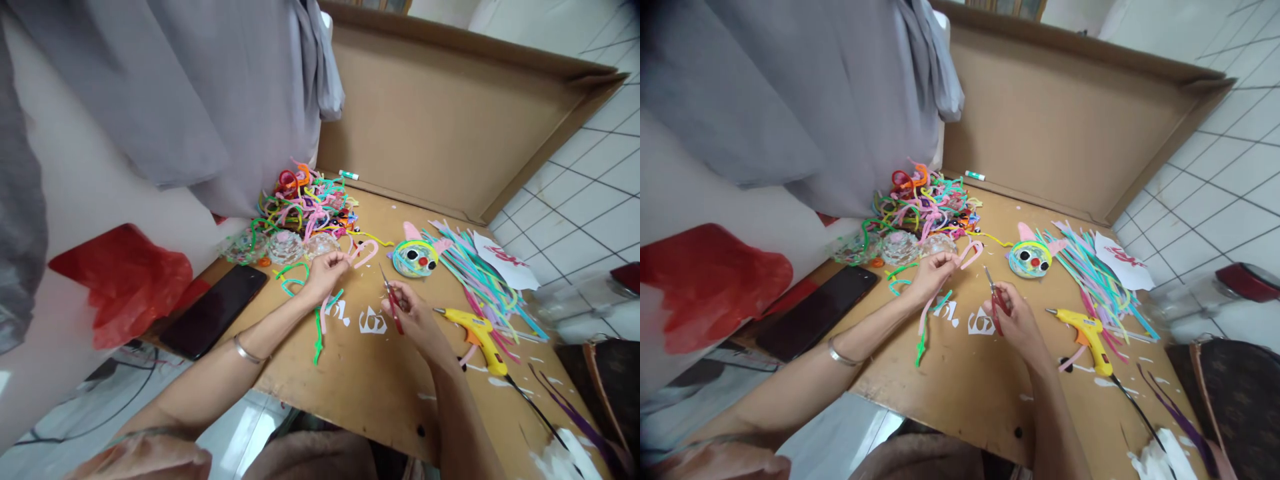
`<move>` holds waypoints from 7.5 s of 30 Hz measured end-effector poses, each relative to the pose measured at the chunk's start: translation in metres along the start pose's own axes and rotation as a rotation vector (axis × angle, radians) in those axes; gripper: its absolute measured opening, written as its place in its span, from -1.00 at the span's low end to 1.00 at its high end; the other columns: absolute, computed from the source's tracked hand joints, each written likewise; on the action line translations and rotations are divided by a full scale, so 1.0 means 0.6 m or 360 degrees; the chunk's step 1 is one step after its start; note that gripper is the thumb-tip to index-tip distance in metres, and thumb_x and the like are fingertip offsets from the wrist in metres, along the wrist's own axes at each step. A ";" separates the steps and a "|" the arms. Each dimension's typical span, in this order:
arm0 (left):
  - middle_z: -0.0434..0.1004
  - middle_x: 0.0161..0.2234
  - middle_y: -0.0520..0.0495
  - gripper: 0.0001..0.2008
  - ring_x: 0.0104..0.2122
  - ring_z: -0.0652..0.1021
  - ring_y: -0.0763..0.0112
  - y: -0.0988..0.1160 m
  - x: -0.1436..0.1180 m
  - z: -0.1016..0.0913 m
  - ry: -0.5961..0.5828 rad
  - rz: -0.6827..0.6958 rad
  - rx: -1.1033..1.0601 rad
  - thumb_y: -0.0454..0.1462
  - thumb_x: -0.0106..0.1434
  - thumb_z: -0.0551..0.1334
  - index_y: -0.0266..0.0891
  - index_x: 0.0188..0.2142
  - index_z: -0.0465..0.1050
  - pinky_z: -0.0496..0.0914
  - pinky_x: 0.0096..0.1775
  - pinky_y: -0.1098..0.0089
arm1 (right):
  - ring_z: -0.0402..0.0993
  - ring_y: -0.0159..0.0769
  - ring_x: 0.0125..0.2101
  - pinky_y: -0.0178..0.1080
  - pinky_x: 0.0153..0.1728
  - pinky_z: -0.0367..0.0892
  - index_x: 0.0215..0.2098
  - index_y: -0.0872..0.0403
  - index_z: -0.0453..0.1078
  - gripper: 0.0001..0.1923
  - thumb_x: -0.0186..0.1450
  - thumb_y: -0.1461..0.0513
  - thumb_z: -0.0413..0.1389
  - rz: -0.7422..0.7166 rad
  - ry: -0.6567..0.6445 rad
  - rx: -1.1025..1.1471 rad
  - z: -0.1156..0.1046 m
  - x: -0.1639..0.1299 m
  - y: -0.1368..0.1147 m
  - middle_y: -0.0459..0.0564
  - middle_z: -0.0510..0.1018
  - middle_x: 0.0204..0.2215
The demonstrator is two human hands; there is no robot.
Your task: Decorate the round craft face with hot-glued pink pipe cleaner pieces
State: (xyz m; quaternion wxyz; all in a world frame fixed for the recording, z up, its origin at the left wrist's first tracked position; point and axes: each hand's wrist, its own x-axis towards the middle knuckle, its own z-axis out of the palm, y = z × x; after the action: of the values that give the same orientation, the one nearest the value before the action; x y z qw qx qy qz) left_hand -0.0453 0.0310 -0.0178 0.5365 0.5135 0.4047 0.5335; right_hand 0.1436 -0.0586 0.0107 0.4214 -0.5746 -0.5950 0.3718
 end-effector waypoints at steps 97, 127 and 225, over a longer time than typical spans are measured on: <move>0.59 -0.49 -0.07 -0.60 -0.58 0.53 0.54 0.039 -0.010 -0.039 -0.1011 -0.0671 -0.0138 -0.09 -0.01 0.47 -0.34 -0.40 0.41 0.39 -0.51 0.53 | 0.47 -0.23 -0.42 -0.26 -0.37 0.30 -0.17 0.10 0.58 -0.49 0.13 -0.10 0.19 -0.0056 0.0675 -0.0547 -0.010 0.006 0.020 0.02 0.62 -0.43; 0.55 -0.39 -0.08 -0.68 -0.43 0.41 0.47 0.059 -0.009 -0.056 -0.1091 0.0066 0.0878 -0.12 0.22 0.21 -0.34 -0.27 0.59 0.27 -0.36 0.46 | 0.52 -0.16 -0.40 -0.24 -0.38 0.22 -0.23 0.01 0.57 -0.60 0.21 -0.08 0.12 -0.0224 0.0975 -0.1084 -0.002 -0.003 0.008 0.02 0.65 -0.42; 0.50 -0.57 0.03 -0.68 -0.60 0.43 0.63 0.047 -0.022 -0.036 -0.1226 -0.0513 0.0069 -0.13 0.04 0.44 -0.36 -0.35 0.54 0.33 -0.52 0.57 | 0.38 -0.27 -0.48 -0.26 -0.42 0.04 -0.25 0.04 0.53 -0.72 0.31 0.08 0.04 -0.0565 0.0994 -0.1625 -0.009 -0.012 0.016 0.01 0.57 -0.52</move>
State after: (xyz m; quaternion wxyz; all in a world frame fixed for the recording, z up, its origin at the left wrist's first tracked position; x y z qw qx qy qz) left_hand -0.0724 0.0179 0.0054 0.7144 0.6167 0.2609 0.2030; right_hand 0.1523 -0.0655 0.0036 0.3031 -0.6774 -0.6328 -0.2208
